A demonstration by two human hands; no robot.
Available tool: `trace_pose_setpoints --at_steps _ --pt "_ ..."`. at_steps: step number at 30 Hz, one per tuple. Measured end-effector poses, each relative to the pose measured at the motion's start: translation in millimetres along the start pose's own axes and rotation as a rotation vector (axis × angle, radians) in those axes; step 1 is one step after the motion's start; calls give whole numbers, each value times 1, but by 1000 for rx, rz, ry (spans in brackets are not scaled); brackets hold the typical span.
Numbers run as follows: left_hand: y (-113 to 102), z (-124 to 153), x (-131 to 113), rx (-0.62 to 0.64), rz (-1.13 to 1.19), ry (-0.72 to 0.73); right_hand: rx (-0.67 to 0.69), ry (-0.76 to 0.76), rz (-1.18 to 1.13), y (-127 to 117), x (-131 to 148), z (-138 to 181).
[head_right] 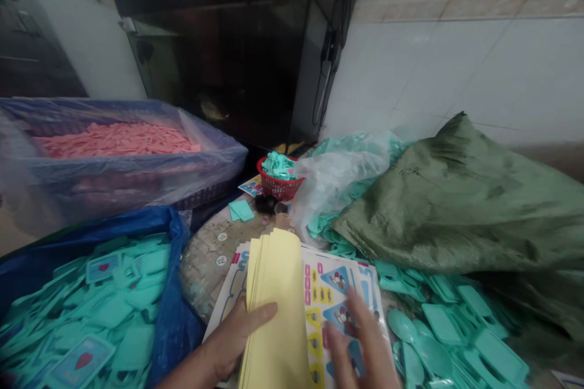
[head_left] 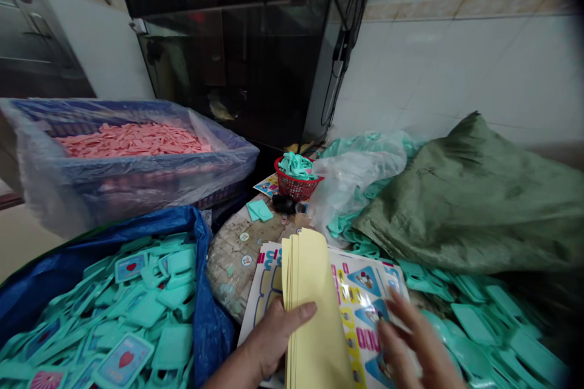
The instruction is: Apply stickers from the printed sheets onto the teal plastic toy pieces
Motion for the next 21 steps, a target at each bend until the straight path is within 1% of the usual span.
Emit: trace_pose_setpoints --at_steps 1,2,4,6,8,11,13,15,17,19,21 --pt "0 0 0 -7 6 0 33 -69 46 16 7 4" --pt "-1 0 1 -18 11 2 22 -119 86 32 12 8" --pt "-3 -1 3 -47 18 12 70 -195 151 62 15 13" --pt "-5 -1 5 -58 13 20 50 -214 145 77 11 16" --pt "-6 -1 6 -46 -4 24 38 -195 114 77 5 15" --pt "-4 0 4 1 -12 43 147 -137 122 63 -1 9" --pt "-3 0 4 31 -10 61 196 -81 106 55 2 6" --pt "-3 0 3 31 -18 63 192 -21 25 49 8 5" --pt "-3 0 3 -5 -43 53 208 44 -74 46 15 4" --pt "-3 0 3 -34 -59 37 261 132 -170 43 20 4" --pt "-2 0 3 -22 -48 29 341 254 -290 39 21 3"
Point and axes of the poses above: each hand's wrist, its own z-axis away from the middle knuckle, its own y-axis out of the palm, x = y × z, the point moved 1 cm from there along -z, towards the middle knuckle, and after that the axes turned 15 degrees about y, right-handed, at the moved point
